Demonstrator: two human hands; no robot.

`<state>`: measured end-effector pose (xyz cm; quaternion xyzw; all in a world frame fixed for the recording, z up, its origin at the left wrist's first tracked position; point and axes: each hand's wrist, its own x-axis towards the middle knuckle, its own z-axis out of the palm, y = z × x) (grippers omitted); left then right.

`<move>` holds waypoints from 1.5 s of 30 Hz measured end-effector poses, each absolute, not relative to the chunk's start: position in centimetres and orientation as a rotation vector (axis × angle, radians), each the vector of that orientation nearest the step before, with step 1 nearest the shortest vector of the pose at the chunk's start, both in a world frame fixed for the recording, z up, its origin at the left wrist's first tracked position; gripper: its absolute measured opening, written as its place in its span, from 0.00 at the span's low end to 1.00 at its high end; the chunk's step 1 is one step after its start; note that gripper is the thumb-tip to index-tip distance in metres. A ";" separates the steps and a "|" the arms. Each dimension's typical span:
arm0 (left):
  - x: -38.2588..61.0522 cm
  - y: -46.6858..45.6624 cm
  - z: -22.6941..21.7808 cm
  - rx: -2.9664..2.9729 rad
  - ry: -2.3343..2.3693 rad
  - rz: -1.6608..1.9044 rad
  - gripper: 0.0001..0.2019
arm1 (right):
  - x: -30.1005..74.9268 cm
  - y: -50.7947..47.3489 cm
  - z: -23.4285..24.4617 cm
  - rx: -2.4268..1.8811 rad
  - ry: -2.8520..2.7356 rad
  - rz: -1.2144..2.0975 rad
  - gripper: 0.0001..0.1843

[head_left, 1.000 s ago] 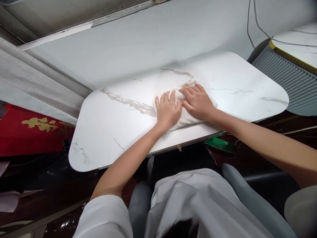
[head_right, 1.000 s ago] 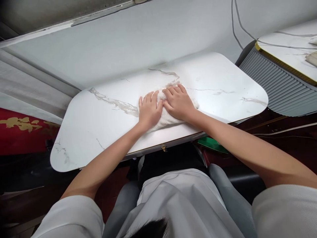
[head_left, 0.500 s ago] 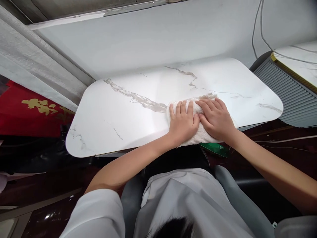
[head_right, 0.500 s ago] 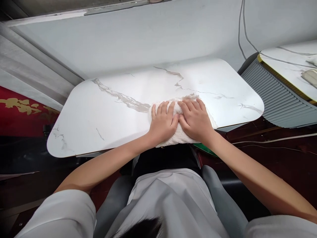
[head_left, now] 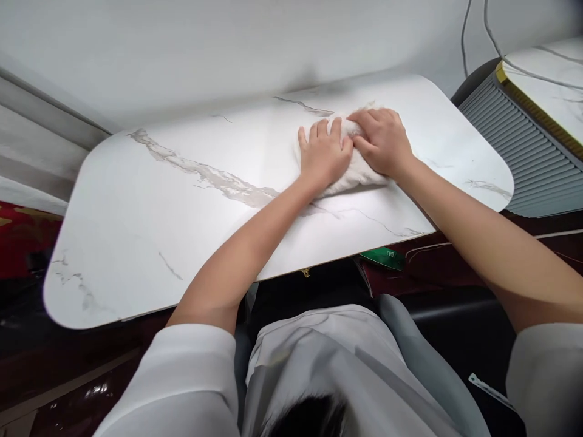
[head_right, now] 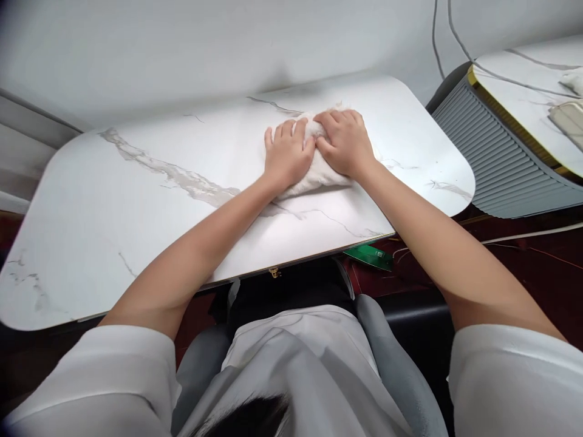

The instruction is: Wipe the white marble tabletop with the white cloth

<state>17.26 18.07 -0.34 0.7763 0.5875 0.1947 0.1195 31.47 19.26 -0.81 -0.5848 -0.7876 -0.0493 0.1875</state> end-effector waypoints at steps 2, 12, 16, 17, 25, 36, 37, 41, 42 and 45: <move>17.8 20.6 -0.4 2.233 1.717 0.599 0.27 | 31.8 21.5 -0.5 -1.714 -2.197 -0.111 0.49; 19.7 29.6 -0.8 2.179 1.670 0.664 0.28 | 33.2 28.7 0.1 -1.774 -2.054 0.010 0.26; 20.3 31.2 -0.4 2.240 1.717 0.652 0.31 | 34.0 31.1 -0.1 -1.751 -2.063 -0.048 0.25; 20.4 31.5 -0.3 2.237 1.728 0.653 0.31 | 34.2 31.6 -0.2 -1.747 -2.072 -0.060 0.25; 20.8 31.8 -0.5 2.182 1.727 0.682 0.32 | 34.7 32.9 -0.4 -1.803 -2.115 -0.109 0.23; 21.7 24.8 -0.4 2.311 1.760 0.618 0.26 | 36.3 26.2 -0.8 -1.700 -2.194 -0.091 0.21; 21.8 23.9 -0.4 2.330 1.743 0.607 0.25 | 36.5 25.1 -0.9 -1.679 -2.196 -0.097 0.21; 21.9 19.9 -0.2 2.358 1.670 0.567 0.23 | 37.1 20.1 -0.9 -1.659 -2.198 -0.121 0.21; 22.0 18.9 -0.2 2.363 1.655 0.556 0.23 | 37.2 18.9 -0.8 -1.667 -2.197 -0.123 0.22; 22.2 15.8 0.0 2.383 1.626 0.518 0.23 | 37.4 15.2 -0.7 -1.672 -2.197 -0.127 0.21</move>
